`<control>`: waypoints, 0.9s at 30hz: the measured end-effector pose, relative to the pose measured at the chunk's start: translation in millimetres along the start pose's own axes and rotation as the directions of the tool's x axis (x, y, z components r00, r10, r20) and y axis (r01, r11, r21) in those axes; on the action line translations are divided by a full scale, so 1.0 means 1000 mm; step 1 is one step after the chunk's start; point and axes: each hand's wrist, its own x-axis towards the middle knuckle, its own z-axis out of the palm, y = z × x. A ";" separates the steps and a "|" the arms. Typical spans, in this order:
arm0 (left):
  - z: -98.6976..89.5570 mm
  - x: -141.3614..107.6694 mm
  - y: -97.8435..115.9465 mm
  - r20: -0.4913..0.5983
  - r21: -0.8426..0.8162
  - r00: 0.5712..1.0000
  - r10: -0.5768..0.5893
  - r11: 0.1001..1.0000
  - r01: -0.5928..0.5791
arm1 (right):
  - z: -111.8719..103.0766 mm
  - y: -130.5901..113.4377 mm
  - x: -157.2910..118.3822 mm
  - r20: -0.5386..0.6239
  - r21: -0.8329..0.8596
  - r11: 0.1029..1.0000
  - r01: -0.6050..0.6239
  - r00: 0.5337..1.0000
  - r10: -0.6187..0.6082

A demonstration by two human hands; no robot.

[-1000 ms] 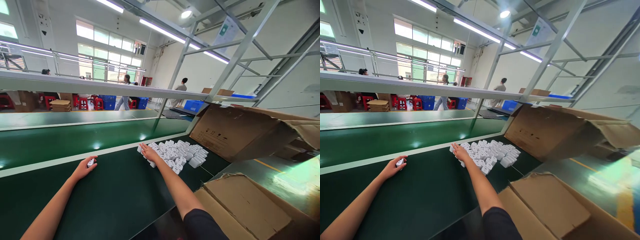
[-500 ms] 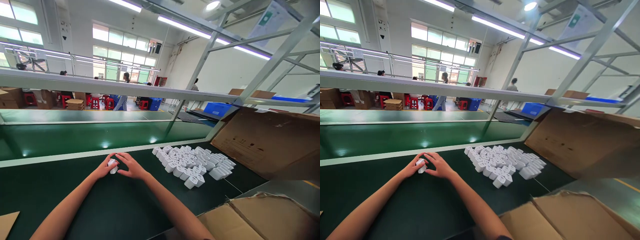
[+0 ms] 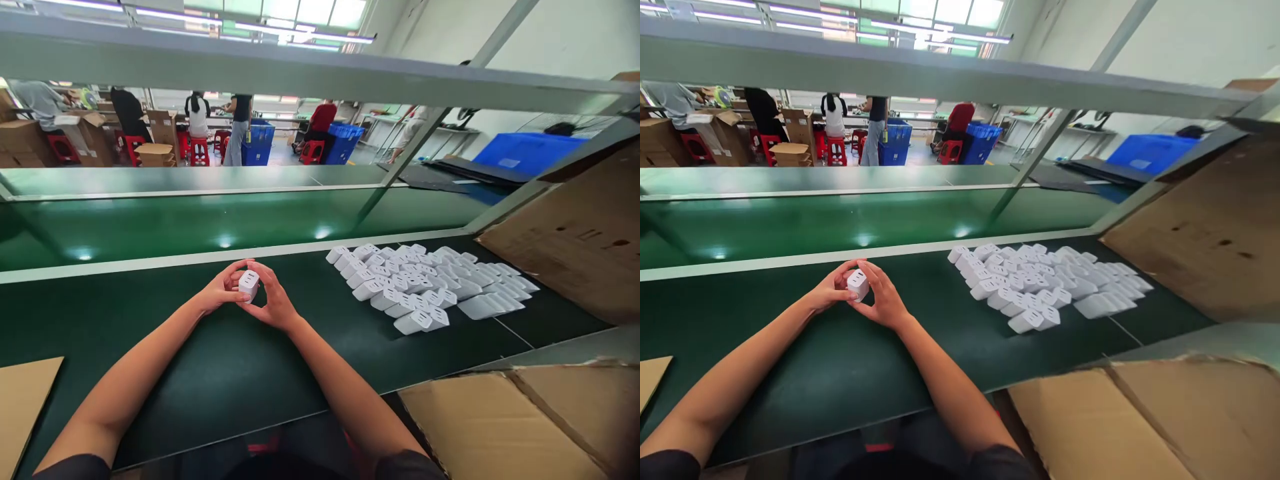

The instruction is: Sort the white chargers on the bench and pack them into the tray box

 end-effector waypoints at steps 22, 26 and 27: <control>0.017 -0.005 0.013 -0.035 0.128 0.999 0.015 0.992 -0.011 | -0.020 -0.008 0.003 0.160 -0.098 0.988 0.122 0.981 -0.105; 0.007 -0.003 0.005 -0.167 0.163 0.986 -0.016 0.986 0.043 | -0.024 -0.009 0.010 0.283 -0.170 0.980 0.104 0.958 -0.053; 0.005 -0.001 0.002 -0.189 0.181 0.981 -0.041 0.981 0.076 | -0.024 -0.007 0.012 0.313 -0.185 0.980 0.080 0.950 -0.019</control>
